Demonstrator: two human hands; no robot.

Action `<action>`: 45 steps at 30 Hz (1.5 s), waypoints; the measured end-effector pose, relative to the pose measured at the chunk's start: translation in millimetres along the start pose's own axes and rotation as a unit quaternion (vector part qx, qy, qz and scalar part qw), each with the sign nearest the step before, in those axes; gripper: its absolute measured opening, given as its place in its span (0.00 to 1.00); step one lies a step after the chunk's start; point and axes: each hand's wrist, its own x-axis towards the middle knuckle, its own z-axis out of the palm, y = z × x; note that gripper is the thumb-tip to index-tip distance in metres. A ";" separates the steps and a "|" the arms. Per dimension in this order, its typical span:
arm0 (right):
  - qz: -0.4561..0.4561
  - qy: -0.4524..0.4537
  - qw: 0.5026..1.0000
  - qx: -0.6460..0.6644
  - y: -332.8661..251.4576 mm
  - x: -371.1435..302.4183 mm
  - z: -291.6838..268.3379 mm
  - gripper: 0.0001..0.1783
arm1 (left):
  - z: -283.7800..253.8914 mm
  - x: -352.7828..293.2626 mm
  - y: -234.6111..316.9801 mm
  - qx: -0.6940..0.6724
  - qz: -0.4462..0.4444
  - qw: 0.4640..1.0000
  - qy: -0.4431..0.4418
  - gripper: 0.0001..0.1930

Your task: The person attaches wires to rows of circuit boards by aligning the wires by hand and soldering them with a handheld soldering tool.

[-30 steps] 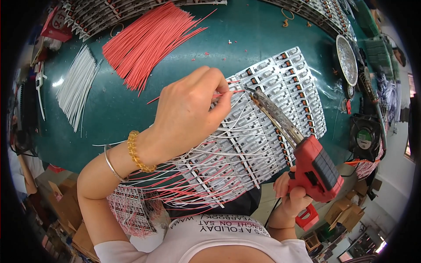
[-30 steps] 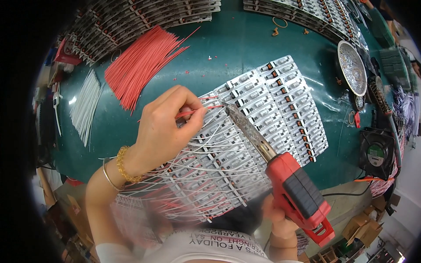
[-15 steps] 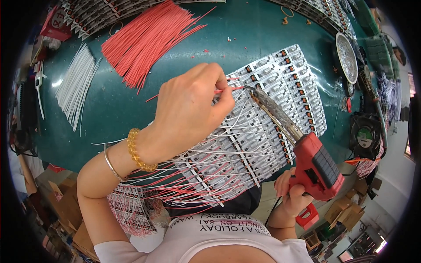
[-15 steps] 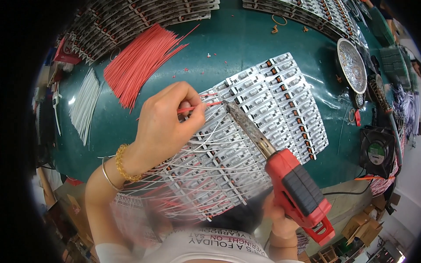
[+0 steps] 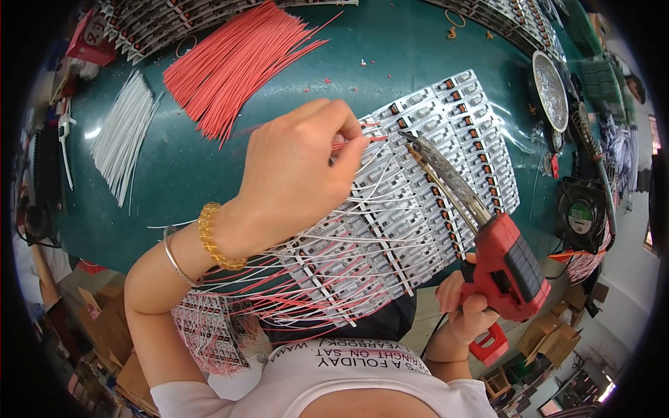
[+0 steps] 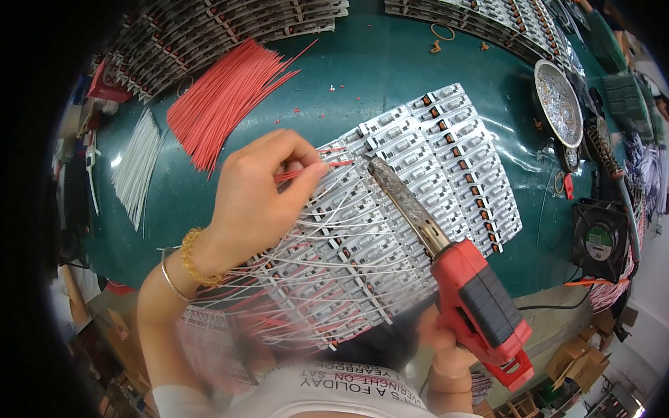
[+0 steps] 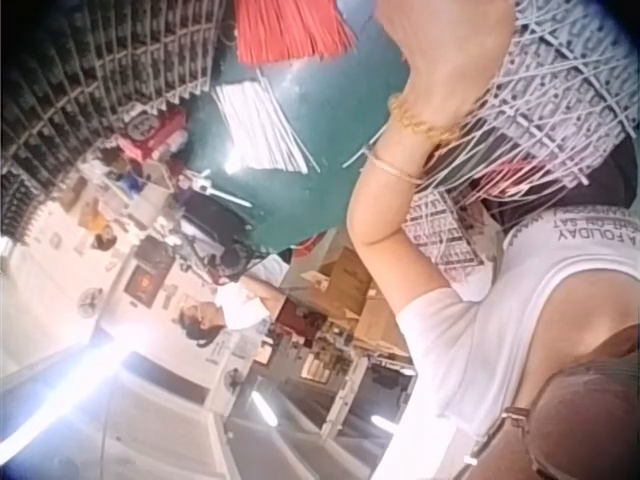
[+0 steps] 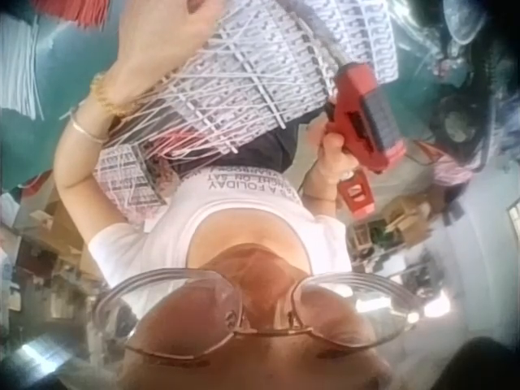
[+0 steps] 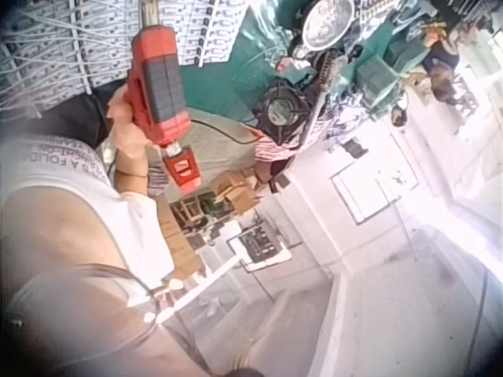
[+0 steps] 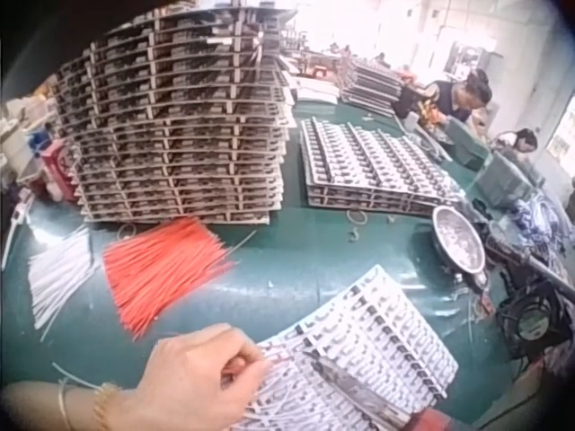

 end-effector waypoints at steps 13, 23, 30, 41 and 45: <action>0.061 -0.004 0.993 0.106 -26.2 0.2 15.7 0.47 | 6.1 -7.2 2.6 0.068 0.135 0.988 0.024 0.05; 0.069 -0.018 0.994 0.085 -11.1 -6.3 3.2 0.43 | 7.6 -7.1 2.1 0.075 0.159 0.984 0.030 0.05; 0.071 -0.011 0.994 0.083 -7.9 -8.9 2.9 0.40 | 6.6 -6.8 1.6 0.070 0.157 0.985 0.026 0.06; 0.053 0.040 0.998 -0.010 -7.5 -13.7 -3.6 0.44 | 4.8 -6.4 5.3 0.087 0.161 0.983 0.012 0.05; 0.033 0.047 0.997 0.042 -15.4 -12.2 1.3 0.45 | -2.5 -2.9 10.0 0.100 0.218 0.968 0.066 0.09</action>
